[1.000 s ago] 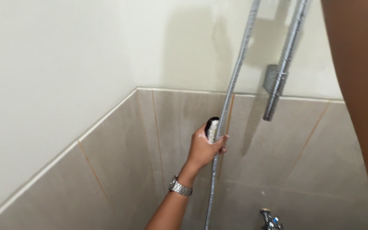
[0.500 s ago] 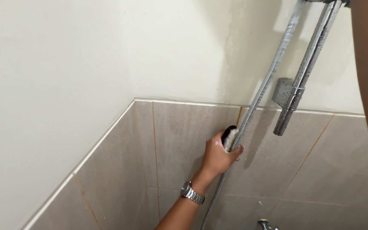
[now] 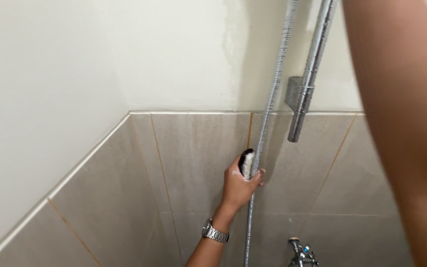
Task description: Cleaning a shower hose and shower head using a brush and cleaning solution.
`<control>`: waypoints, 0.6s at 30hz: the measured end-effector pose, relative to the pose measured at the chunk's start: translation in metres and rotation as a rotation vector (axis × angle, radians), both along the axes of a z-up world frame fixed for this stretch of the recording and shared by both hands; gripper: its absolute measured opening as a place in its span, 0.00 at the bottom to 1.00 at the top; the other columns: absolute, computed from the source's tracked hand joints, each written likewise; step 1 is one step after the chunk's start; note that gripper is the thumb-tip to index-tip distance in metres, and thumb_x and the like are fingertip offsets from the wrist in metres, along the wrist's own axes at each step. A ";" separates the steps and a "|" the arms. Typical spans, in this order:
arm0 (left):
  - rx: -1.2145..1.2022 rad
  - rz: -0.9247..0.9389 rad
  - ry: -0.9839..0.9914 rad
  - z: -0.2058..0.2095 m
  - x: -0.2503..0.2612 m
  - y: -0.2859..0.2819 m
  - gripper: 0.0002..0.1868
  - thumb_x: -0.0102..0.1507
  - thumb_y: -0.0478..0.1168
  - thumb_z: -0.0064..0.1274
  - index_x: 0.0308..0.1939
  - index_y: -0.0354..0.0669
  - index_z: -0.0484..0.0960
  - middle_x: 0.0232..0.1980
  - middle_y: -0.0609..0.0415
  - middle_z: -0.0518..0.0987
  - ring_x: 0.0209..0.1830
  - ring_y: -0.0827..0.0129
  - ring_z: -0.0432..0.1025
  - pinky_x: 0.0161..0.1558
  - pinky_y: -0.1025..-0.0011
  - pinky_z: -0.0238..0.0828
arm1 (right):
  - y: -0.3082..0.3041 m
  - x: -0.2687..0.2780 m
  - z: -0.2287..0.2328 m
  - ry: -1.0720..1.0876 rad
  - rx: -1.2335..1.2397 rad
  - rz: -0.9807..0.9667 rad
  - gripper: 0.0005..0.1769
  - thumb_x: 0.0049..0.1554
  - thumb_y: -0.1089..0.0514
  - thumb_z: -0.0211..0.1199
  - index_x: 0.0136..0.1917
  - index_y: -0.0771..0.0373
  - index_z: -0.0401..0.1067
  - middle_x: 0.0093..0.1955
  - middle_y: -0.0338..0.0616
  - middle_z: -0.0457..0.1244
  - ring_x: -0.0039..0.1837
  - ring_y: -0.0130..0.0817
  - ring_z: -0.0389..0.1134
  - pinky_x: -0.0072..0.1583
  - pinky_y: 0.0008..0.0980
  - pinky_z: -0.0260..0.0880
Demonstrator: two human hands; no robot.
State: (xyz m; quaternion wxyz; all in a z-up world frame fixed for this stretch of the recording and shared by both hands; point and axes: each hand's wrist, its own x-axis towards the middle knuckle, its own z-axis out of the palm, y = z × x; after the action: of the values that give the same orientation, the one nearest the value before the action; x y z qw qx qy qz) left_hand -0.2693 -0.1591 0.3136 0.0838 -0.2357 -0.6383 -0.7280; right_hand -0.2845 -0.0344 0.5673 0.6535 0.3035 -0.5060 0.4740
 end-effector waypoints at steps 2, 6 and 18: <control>-0.020 0.097 0.054 -0.001 0.005 0.002 0.25 0.59 0.33 0.62 0.59 0.33 0.76 0.42 0.50 0.82 0.35 0.73 0.78 0.36 0.72 0.82 | 0.006 0.012 -0.008 0.016 -0.011 -0.021 0.02 0.73 0.65 0.56 0.59 0.66 0.66 0.54 0.44 0.61 0.56 0.31 0.63 0.63 0.31 0.68; -0.101 0.402 0.172 -0.006 0.022 0.012 0.26 0.57 0.34 0.64 0.58 0.34 0.77 0.44 0.47 0.84 0.39 0.68 0.78 0.45 0.68 0.77 | 0.025 0.039 -0.035 0.027 -0.032 -0.039 0.02 0.74 0.66 0.56 0.60 0.66 0.65 0.55 0.44 0.61 0.57 0.30 0.63 0.64 0.31 0.67; 0.156 0.515 -0.135 -0.084 0.048 0.058 0.21 0.62 0.33 0.53 0.59 0.38 0.69 0.39 0.52 0.79 0.36 0.68 0.79 0.40 0.68 0.80 | 0.092 0.073 -0.429 -0.989 -0.112 0.337 0.17 0.62 0.53 0.61 0.61 0.63 0.69 0.48 0.42 0.65 0.50 0.30 0.68 0.55 0.30 0.70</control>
State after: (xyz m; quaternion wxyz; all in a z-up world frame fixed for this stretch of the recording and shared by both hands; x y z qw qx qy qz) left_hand -0.2214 -0.1010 0.2299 0.2412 -0.0097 -0.6234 -0.7437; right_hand -0.2115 0.0576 0.1387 0.2664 0.0853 -0.6722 0.6855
